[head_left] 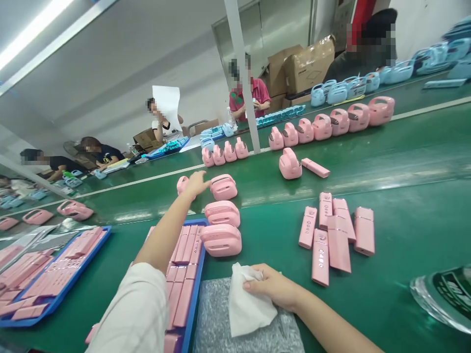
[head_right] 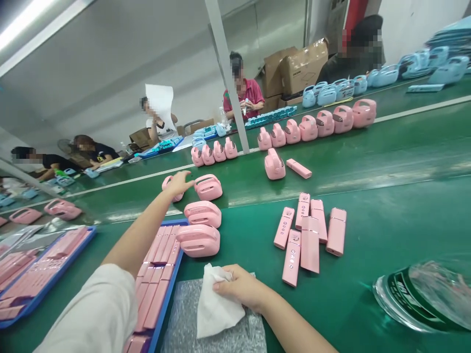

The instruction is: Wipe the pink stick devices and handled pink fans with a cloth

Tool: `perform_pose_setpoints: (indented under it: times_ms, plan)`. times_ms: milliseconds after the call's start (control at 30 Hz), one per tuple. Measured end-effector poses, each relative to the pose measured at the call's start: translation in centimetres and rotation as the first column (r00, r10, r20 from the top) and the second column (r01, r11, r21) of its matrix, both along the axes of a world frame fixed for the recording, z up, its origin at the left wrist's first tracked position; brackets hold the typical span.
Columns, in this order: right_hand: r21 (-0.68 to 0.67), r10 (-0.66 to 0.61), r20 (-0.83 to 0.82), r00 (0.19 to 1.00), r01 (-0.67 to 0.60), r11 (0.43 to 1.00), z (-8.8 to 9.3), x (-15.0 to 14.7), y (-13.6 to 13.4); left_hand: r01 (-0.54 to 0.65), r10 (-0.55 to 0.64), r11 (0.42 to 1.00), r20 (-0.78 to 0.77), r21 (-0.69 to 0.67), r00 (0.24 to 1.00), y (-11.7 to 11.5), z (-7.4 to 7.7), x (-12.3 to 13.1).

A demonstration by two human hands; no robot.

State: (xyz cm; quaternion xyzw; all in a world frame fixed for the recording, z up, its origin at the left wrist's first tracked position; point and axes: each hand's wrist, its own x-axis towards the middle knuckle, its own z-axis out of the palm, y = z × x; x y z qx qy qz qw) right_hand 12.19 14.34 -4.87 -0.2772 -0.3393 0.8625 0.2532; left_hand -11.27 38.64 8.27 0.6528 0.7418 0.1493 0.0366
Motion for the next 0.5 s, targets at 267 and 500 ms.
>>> perform_pose_setpoints:
  times_ms: [267, 500]
  plan:
    - [0.062, -0.108, -0.043, 0.993, 0.111, 0.992, 0.3, 0.1, 0.1, 0.062, -0.065, 0.994, -0.031, -0.091, 0.997, -2.3, 2.6, 5.8]
    - [0.115, -0.310, -0.005, 0.951, 0.309, 0.944, 1.8, 0.3, -0.2, 0.168, -0.212, 0.966, 0.232, 0.197, 0.949, -11.4, 10.4, 2.9]
